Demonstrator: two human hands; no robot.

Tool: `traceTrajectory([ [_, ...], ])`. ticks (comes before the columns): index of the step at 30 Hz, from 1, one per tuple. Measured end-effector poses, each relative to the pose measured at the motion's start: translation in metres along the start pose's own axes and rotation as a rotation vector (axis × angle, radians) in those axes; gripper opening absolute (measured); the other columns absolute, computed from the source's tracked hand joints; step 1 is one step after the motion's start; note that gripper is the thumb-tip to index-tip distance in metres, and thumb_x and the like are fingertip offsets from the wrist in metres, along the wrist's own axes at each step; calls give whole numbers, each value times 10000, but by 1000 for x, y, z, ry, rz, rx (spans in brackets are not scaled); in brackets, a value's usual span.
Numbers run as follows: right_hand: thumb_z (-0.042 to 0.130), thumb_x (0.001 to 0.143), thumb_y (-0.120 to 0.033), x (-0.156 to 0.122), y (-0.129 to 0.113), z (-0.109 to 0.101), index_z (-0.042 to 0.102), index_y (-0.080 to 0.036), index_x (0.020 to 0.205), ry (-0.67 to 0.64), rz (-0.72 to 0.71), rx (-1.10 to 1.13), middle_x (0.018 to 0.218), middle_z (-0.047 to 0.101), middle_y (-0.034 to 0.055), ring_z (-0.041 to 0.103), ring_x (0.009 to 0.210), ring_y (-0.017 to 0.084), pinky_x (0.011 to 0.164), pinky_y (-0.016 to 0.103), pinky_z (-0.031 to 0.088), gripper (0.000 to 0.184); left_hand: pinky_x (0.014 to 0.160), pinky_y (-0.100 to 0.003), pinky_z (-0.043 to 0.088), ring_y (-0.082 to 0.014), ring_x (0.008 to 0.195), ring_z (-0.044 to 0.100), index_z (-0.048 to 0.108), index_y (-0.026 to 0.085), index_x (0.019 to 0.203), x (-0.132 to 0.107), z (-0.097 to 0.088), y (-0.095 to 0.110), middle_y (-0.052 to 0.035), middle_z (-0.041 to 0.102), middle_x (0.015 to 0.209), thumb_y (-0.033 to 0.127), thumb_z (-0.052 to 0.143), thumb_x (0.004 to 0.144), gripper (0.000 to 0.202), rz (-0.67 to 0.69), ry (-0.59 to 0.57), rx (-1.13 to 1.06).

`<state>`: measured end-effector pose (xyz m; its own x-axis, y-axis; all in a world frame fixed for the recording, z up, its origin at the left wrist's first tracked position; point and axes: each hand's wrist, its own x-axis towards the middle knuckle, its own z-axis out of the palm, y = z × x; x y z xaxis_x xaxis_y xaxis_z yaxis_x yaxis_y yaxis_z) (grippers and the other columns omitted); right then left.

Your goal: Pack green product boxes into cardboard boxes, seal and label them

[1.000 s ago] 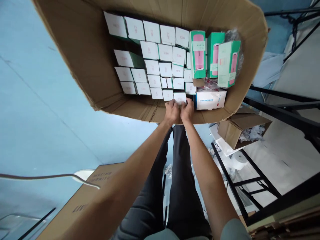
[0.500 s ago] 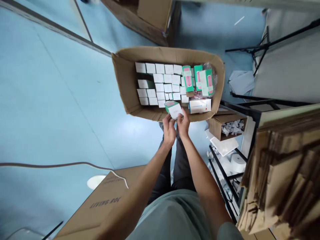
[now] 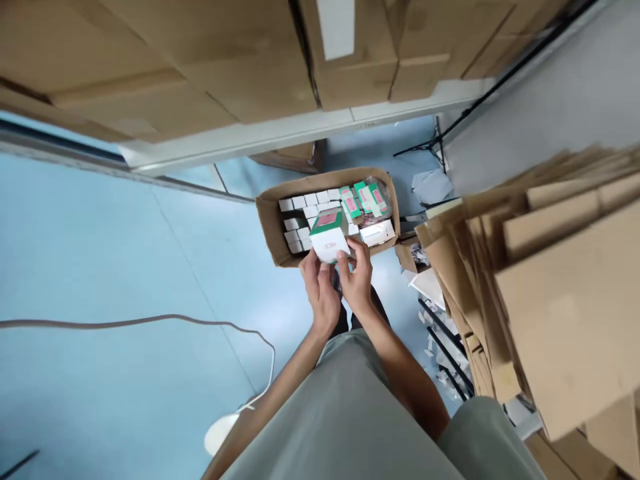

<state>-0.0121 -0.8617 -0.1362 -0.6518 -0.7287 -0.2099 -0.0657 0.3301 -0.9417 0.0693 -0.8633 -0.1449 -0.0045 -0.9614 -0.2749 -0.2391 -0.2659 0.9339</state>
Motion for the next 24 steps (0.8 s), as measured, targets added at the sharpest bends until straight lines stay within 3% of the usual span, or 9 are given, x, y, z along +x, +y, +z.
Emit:
traceTrajectory([
  [7,653,1083,-544,-81,-122,-46,727,-293,1313,312,-197,61,1393,721,131,692,1365,284,1097,443,639,348,1137,-411,546,-258,1314,634,646,244,1511,-53,-49,114,-137,632,1363,533,544,1158,467,389,-129,-44],
  [12,657,1092,-515,-172,-180,-79,723,-332,1289,581,-358,85,1332,718,109,704,1343,288,1136,499,617,277,1095,-419,582,-259,1285,656,655,256,1486,-121,-89,165,-135,619,1324,478,607,1140,414,625,-260,-142],
  [17,714,1059,-573,-274,-188,-117,729,-367,1284,879,-389,105,1430,733,127,682,1434,341,1174,617,588,306,1076,-475,630,-276,1260,698,671,280,1449,-195,-112,172,-118,619,1244,458,659,1114,379,820,-515,-220],
  [24,771,1045,-541,-412,-144,-178,735,-344,1307,1365,-335,110,1436,777,121,742,1367,302,1134,542,633,330,1067,-493,666,-287,1257,751,720,283,1425,-307,-93,145,-126,690,1260,464,703,1094,378,1050,-1059,-323],
])
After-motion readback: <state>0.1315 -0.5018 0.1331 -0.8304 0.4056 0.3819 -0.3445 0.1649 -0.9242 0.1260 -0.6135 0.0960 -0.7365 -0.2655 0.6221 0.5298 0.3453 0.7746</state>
